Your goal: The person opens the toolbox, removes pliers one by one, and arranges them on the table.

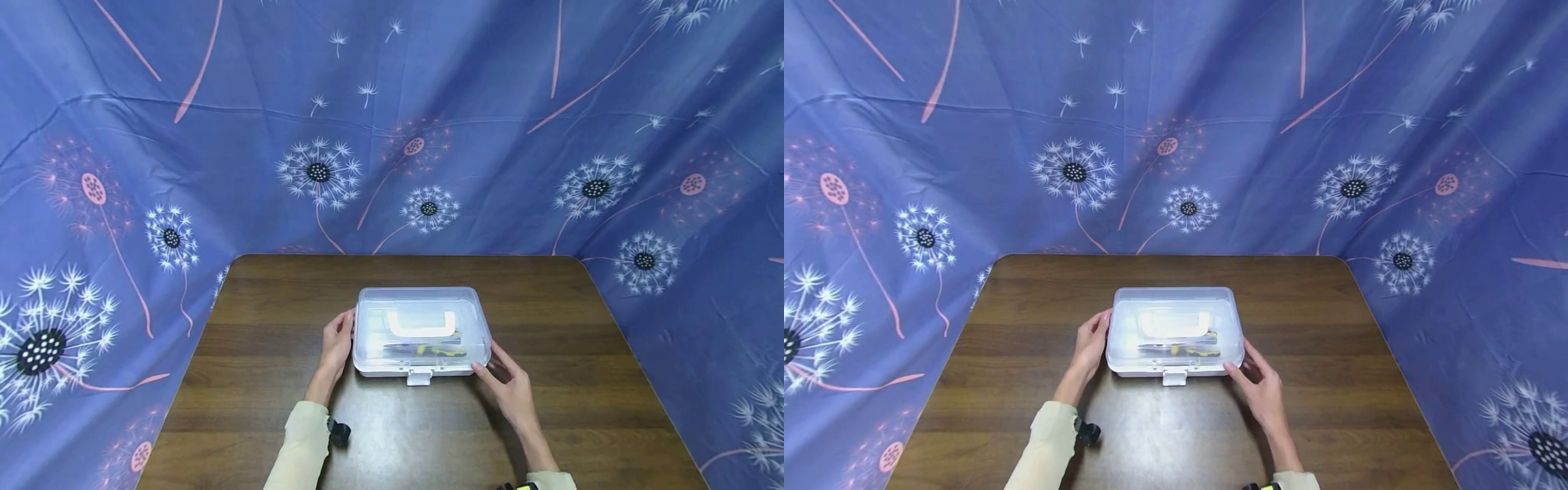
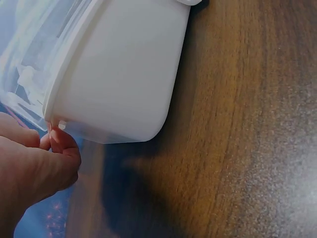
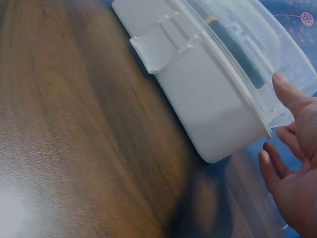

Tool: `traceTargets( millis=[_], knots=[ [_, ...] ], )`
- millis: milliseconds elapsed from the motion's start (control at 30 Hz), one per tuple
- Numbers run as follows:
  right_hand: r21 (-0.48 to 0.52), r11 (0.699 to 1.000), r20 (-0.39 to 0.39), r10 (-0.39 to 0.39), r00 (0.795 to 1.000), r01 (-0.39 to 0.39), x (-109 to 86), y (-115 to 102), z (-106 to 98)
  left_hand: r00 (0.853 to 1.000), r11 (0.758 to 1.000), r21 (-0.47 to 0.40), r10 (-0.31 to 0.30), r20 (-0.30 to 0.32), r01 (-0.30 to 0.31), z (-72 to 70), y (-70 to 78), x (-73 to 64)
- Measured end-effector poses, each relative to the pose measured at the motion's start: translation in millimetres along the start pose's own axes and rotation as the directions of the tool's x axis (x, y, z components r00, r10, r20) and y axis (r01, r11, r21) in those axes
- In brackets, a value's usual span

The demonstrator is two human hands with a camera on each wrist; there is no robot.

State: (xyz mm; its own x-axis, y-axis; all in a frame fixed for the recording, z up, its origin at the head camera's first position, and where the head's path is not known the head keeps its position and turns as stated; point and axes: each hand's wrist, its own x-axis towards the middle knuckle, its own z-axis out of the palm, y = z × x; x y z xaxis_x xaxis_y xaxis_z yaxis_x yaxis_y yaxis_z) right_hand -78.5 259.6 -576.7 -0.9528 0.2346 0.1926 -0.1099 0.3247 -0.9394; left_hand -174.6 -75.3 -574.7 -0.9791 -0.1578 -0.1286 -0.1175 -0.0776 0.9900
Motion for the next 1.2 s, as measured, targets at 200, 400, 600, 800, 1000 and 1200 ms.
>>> traceTargets(
  millis=[200,400,600,800,1000,1200],
  knots=[
    [0.015,0.998,-0.011,-0.054,0.998,0.055,12.5,-12,-3,1.0,1.0,-0.001,0.008,0.009,-0.008,-1.5,0.3,-0.6],
    [0.114,0.981,-0.017,-0.157,0.988,0.157,24.9,-39,-3,0.999,1.0,0.003,0.03,0.027,-0.03,-0.8,1.5,1.8],
    [0.144,0.958,-0.047,-0.243,0.969,0.247,37.3,-44,-3,0.998,0.999,0.014,0.046,0.038,-0.046,0.9,4.3,4.0],
    [0.046,0.962,-0.057,-0.265,0.962,0.268,48.9,-52,-5,0.999,0.999,0.04,0.027,0.026,-0.028,1.0,2.3,4.2],
    [-0.012,0.966,-0.05,-0.26,0.964,0.26,58.9,-63,-8,0.999,0.999,0.04,0.032,0.025,-0.033,0.8,-0.5,2.2],
    [-0.12,0.962,-0.054,-0.255,0.965,0.247,71.3,-77,-8,1.0,0.999,0.048,0.014,0.006,-0.014,0.5,-0.1,2.6]
  ],
)
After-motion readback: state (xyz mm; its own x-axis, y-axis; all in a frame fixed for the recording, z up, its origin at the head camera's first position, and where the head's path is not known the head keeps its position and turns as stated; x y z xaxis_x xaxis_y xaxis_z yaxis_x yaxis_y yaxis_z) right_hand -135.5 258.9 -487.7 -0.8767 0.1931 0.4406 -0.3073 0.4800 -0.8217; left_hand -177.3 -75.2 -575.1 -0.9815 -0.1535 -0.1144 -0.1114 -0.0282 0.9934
